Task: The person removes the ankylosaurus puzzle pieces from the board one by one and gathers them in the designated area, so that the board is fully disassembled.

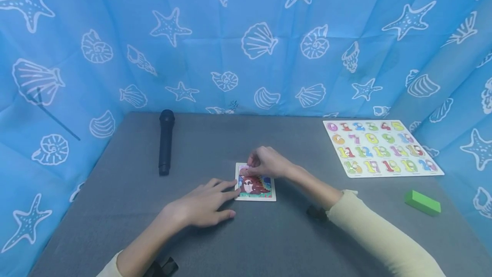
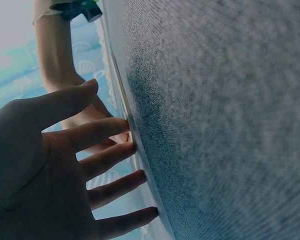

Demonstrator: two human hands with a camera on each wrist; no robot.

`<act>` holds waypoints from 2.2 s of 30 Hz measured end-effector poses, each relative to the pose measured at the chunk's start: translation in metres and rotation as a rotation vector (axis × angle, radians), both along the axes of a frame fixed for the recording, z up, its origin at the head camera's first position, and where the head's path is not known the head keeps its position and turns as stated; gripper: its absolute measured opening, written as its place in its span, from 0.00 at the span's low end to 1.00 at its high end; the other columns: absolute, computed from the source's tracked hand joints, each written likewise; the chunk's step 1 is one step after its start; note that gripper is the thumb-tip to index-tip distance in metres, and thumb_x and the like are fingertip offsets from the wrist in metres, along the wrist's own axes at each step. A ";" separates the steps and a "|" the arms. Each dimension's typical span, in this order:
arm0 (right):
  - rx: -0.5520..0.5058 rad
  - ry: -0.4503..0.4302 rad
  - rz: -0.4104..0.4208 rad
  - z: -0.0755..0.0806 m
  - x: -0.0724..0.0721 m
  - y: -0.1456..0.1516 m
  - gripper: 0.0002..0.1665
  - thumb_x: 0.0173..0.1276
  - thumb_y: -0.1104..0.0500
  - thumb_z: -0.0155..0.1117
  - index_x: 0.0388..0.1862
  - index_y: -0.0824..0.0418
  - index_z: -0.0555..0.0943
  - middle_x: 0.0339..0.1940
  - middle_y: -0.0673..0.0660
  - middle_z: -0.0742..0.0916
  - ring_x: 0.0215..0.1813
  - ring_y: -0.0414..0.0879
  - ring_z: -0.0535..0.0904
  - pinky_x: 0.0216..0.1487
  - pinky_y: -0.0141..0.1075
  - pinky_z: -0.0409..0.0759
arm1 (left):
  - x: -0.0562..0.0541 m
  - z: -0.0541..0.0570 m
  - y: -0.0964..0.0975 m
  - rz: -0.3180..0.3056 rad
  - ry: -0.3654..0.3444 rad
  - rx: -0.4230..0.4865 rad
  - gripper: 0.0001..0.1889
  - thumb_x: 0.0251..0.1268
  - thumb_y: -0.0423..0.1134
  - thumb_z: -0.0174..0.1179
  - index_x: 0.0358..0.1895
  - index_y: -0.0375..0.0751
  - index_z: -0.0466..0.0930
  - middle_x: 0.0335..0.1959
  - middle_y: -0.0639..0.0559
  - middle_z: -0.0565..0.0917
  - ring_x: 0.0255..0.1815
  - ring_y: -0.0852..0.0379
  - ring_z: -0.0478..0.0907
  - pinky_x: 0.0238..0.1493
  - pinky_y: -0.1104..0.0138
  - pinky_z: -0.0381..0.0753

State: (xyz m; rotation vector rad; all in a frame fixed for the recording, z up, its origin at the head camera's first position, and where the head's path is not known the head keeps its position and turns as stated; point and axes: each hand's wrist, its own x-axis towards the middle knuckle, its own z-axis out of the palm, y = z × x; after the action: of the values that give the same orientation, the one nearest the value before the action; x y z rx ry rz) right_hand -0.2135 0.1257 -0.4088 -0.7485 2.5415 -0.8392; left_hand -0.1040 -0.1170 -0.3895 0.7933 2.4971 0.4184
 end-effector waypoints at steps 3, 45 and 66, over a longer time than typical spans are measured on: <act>-0.013 0.005 0.000 0.000 0.001 0.001 0.17 0.70 0.48 0.80 0.40 0.60 0.88 0.32 0.52 0.90 0.31 0.38 0.82 0.35 0.29 0.80 | 0.000 0.000 0.000 0.002 -0.003 0.002 0.35 0.81 0.58 0.61 0.85 0.58 0.65 0.90 0.55 0.60 0.89 0.42 0.57 0.83 0.37 0.66; -0.384 -0.108 -0.159 0.009 0.002 0.058 0.14 0.72 0.66 0.74 0.52 0.69 0.83 0.41 0.67 0.90 0.42 0.51 0.91 0.47 0.42 0.92 | -0.002 -0.004 0.001 0.011 -0.009 0.004 0.34 0.82 0.58 0.60 0.85 0.58 0.65 0.90 0.56 0.60 0.90 0.43 0.57 0.85 0.38 0.63; -0.383 -0.294 -0.301 -0.009 -0.010 0.123 0.18 0.74 0.69 0.71 0.55 0.81 0.80 0.42 0.67 0.93 0.39 0.40 0.92 0.47 0.39 0.94 | -0.002 0.001 -0.005 0.023 -0.052 0.049 0.35 0.80 0.56 0.62 0.86 0.58 0.65 0.89 0.55 0.62 0.89 0.45 0.58 0.85 0.38 0.63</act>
State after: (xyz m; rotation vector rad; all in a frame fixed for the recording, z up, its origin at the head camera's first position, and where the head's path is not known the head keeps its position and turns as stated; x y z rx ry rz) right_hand -0.2234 0.2483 -0.4181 -0.3102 2.2817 -1.4476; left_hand -0.1061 -0.1222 -0.3889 0.7638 2.4581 0.5031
